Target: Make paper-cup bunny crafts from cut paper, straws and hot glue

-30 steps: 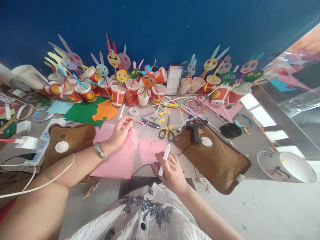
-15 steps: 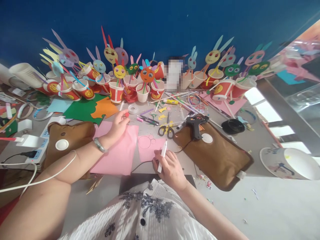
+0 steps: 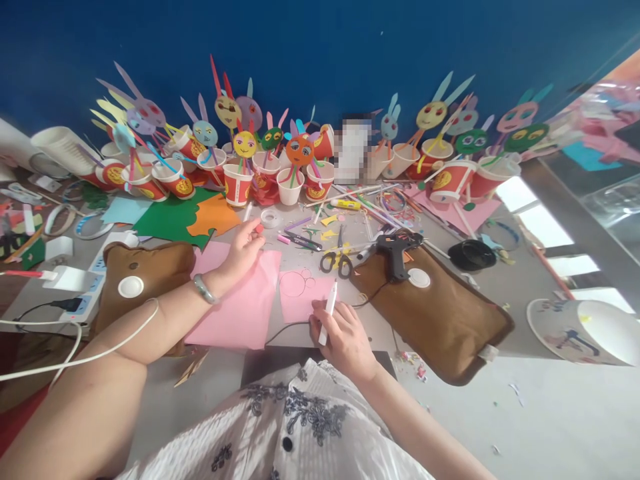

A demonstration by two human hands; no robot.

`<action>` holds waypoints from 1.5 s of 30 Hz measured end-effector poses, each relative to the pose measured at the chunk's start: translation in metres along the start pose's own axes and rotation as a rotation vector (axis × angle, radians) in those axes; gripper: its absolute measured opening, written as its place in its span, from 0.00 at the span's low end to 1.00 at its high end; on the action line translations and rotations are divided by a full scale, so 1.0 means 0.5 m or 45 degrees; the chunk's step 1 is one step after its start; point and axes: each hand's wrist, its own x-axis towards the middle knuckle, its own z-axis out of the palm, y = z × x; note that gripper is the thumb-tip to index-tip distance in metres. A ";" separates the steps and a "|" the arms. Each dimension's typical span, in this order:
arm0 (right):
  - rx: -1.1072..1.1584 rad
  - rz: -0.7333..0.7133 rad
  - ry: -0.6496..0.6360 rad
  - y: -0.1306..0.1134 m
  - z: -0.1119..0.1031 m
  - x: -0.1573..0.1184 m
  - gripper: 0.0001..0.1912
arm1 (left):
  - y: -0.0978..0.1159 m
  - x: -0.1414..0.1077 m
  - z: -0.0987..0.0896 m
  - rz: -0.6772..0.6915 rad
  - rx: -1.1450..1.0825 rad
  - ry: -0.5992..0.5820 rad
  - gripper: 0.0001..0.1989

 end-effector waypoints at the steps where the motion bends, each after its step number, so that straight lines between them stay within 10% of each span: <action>1: -0.001 -0.002 0.001 0.000 0.000 0.001 0.15 | 0.002 -0.001 0.000 -0.017 -0.021 -0.007 0.21; 17: -0.006 -0.003 -0.012 -0.003 -0.003 0.003 0.13 | 0.029 -0.018 0.000 0.161 0.147 -0.025 0.17; 30: -0.013 -0.005 -0.019 0.000 0.001 -0.001 0.15 | 0.071 -0.049 -0.009 0.532 1.237 -0.552 0.14; 45: -0.040 -0.007 -0.011 -0.003 0.002 0.000 0.14 | 0.074 -0.023 -0.019 0.453 1.085 -0.563 0.09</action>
